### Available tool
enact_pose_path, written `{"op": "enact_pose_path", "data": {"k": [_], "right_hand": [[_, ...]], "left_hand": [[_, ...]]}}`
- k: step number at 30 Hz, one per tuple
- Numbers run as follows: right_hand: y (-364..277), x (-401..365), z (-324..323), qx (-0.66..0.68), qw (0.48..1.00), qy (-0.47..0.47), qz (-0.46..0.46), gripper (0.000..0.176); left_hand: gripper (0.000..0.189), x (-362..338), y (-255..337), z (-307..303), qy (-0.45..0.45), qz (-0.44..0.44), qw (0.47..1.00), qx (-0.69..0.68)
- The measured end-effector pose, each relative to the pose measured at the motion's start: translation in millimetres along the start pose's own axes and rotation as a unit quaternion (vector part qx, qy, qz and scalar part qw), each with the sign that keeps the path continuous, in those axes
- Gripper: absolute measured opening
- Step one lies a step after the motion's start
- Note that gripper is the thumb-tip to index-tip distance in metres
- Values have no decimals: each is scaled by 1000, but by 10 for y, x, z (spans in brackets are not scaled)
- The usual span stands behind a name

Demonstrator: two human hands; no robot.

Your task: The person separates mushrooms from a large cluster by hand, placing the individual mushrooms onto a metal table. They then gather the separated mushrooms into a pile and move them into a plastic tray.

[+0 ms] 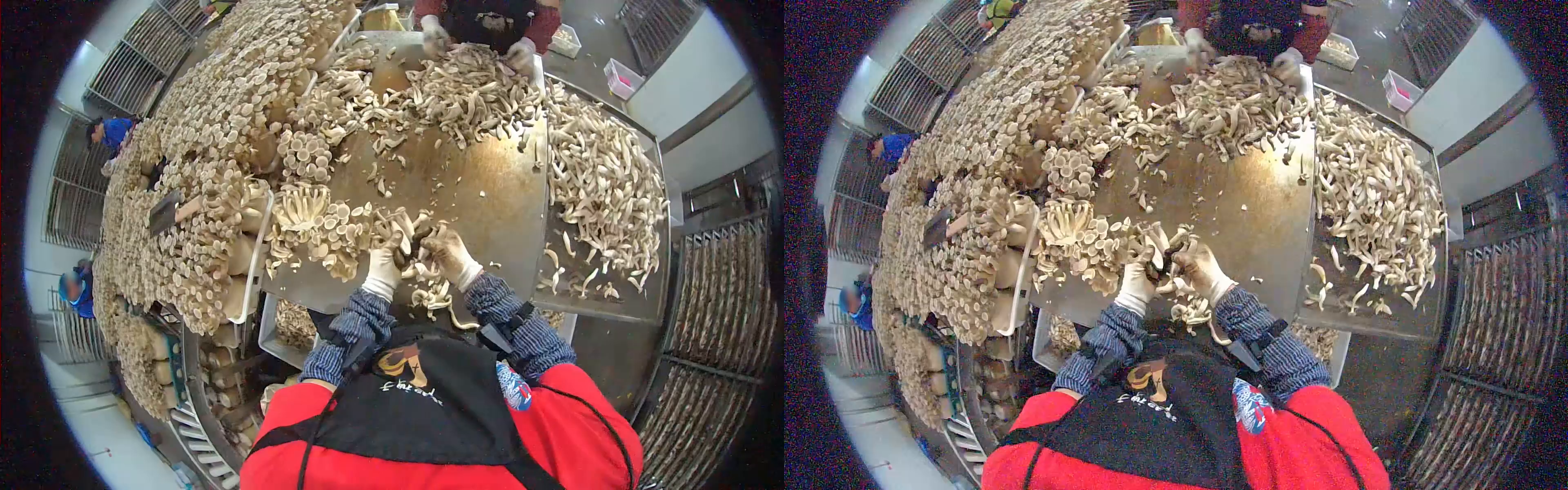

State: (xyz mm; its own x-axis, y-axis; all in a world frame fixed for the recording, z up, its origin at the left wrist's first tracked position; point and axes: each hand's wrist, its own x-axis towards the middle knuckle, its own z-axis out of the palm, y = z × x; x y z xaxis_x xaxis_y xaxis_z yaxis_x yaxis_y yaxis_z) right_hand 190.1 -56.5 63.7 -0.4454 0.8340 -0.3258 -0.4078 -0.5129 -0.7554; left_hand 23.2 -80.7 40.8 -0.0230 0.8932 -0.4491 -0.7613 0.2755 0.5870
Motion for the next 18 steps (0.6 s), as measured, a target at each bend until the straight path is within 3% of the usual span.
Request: {"op": "enact_pose_path", "data": {"k": [1, 3, 4, 5, 7, 8, 9, 10, 11, 12, 13, 15, 17, 18], "right_hand": [[24, 9, 7, 1, 1000, 1, 1, 20], [76, 91, 2, 64, 987, 134, -63, 18], [168, 186, -141, -80, 989, 118, -44, 18], [44, 129, -70, -79, 989, 120, -44, 18], [-157, -24, 53, -117, 991, 35, -49, 20], [12, 117, -33, 33, 998, 16, -60, 18], [34, 116, -81, 35, 997, 18, -64, 18], [-98, 4, 6, -4, 999, 0, -37, 20], [-168, -68, 48, -44, 999, -19, -8, 22], [-30, -5, -65, -148, 987, 2, -59, 23], [-20, 33, -50, -148, 987, 0, -60, 23], [37, 83, -13, -199, 979, -29, -45, 22], [326, 219, -164, -253, 966, 2, -52, 22], [482, 331, -264, -309, 948, 31, -62, 22]], "left_hand": [[35, -45, 76, -2, 0, -67, 997, -42], [38, -71, 65, -12, -51, -74, 991, -96], [38, -53, 44, -64, -51, -77, 991, -95], [39, -2, 17, -146, -81, -100, 988, -86], [40, 35, -4, -287, -109, -125, 983, -75], [39, 62, 16, -323, -118, -106, 986, -42], [38, 96, 26, -352, -128, -87, 988, -9], [34, -91, 127, -31, -48, -41, 998, 30], [34, -83, 148, -44, -47, -42, 998, 29], [32, -60, 199, -70, -30, -69, 996, 45], [29, -27, 230, -92, -14, -95, 994, 61], [22, 71, 111, -164, -15, -51, 997, 63], [18, 82, 84, -214, -69, -12, 990, 119], [21, 179, 32, -394, -47, -58, 994, 79]]}}
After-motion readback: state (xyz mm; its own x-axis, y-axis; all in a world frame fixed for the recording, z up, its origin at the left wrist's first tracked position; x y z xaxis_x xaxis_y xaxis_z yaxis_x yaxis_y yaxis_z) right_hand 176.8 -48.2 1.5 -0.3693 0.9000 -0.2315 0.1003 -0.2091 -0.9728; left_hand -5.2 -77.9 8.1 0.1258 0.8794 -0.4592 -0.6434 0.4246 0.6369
